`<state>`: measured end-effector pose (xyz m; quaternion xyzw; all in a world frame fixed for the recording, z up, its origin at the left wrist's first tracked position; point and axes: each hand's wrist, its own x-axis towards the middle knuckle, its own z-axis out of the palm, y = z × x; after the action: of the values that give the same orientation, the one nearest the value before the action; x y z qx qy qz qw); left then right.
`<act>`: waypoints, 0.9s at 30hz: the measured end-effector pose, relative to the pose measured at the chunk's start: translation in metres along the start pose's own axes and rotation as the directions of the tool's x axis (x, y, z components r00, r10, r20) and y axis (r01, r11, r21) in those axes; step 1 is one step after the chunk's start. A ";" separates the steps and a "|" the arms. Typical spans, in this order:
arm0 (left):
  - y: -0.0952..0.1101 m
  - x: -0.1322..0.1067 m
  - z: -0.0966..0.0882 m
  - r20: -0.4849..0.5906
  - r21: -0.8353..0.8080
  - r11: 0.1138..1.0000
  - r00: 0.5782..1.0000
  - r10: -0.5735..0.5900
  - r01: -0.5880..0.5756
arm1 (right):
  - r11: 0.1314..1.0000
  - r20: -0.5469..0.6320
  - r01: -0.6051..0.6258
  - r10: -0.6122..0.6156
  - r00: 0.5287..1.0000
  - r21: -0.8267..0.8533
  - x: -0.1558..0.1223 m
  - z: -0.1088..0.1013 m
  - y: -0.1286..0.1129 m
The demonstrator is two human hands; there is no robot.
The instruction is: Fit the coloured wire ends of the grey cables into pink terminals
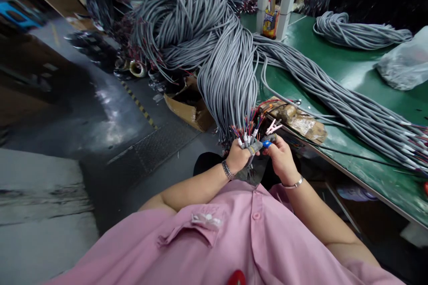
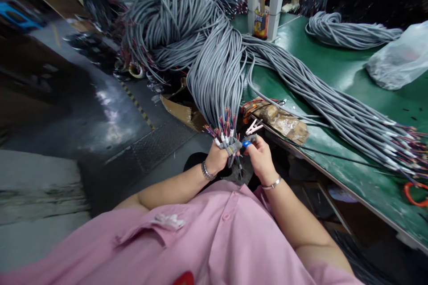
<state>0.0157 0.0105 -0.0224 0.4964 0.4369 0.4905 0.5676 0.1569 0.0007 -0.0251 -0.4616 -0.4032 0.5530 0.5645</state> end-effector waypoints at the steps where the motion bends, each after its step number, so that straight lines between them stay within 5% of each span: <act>1: 0.002 0.000 -0.002 0.038 0.026 1.000 0.999 -0.007 0.006 | 1.000 0.000 -0.006 0.006 1.000 0.016 0.000 0.001 0.002; 7: 0.010 0.002 -0.010 0.181 0.110 0.992 0.980 -0.082 0.063 | 0.999 0.119 0.026 -0.021 0.993 -0.040 -0.002 -0.004 0.000; 13: 0.003 0.003 -0.007 0.049 -0.045 0.995 0.995 -0.086 0.089 | 0.999 0.026 -0.006 0.007 1.000 -0.054 -0.003 -0.003 -0.001; 22: -0.002 0.003 -0.005 0.024 -0.076 0.996 0.999 -0.045 0.047 | 0.947 -0.020 -0.185 0.197 0.980 0.263 -0.005 0.011 0.002; 27: 0.000 0.002 -0.005 -0.025 -0.114 0.992 0.998 -0.057 0.053 | 0.885 -0.093 -0.238 0.297 0.950 0.399 0.006 -0.002 0.003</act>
<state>0.0110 0.0128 -0.0235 0.4441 0.4297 0.5057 0.6020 0.1588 0.0067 -0.0288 -0.4342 -0.1757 0.6571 0.5906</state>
